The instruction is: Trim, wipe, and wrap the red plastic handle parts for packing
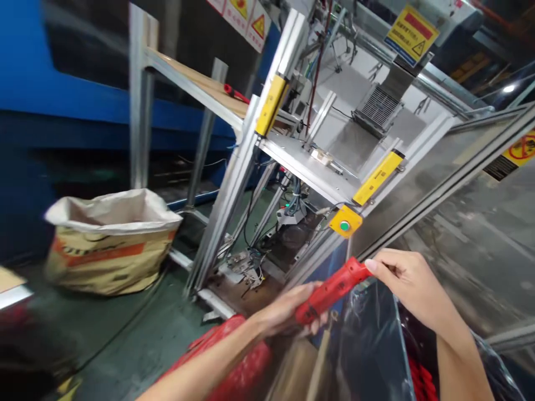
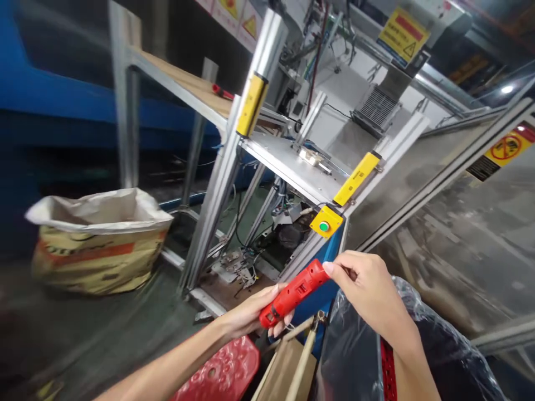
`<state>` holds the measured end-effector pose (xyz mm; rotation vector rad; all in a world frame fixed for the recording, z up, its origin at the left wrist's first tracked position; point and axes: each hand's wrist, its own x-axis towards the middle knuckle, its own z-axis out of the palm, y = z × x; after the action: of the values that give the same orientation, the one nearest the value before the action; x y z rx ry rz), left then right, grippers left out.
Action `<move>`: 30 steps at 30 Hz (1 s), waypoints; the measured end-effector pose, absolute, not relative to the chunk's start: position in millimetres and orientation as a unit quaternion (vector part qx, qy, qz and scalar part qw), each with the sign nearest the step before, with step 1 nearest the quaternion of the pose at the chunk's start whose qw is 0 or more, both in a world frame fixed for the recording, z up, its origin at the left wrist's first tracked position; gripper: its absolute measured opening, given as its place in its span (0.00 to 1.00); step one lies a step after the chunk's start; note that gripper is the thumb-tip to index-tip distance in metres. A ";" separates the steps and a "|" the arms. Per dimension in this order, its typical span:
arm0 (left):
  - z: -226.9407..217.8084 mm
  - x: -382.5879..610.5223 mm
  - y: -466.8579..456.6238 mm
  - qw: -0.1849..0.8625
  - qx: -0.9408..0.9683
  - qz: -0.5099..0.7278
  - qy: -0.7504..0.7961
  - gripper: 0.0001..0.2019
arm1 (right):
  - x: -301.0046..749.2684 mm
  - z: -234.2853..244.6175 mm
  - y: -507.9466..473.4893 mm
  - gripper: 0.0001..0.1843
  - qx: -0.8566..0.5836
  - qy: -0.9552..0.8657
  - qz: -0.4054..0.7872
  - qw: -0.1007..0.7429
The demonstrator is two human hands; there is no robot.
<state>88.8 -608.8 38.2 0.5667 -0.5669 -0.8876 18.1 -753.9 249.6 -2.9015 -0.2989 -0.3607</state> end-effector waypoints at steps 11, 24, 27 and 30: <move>-22.5 13.5 -492.7 0.918 0.122 -0.369 -0.071 0.21 | 159.2 150.9 -622.4 0.24 -0.880 -0.406 0.179 0.169; -87.8 -9.2 -438.0 0.972 -0.051 -0.226 0.040 0.19 | 200.8 64.5 -459.2 0.28 -0.740 -0.541 0.355 0.182; -85.2 -8.6 -429.5 0.975 -0.058 -0.209 0.047 0.14 | 203.5 63.4 -450.5 0.29 -0.735 -0.544 0.359 0.185; -81.4 -7.0 -422.1 0.975 -0.027 -0.206 0.079 0.16 | 205.6 61.7 -446.7 0.30 -0.745 -0.534 0.351 0.194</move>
<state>-7.0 -422.1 -81.4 -0.0554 0.1594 -0.4159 205.6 -446.7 61.7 -2.0882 -1.4967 0.9853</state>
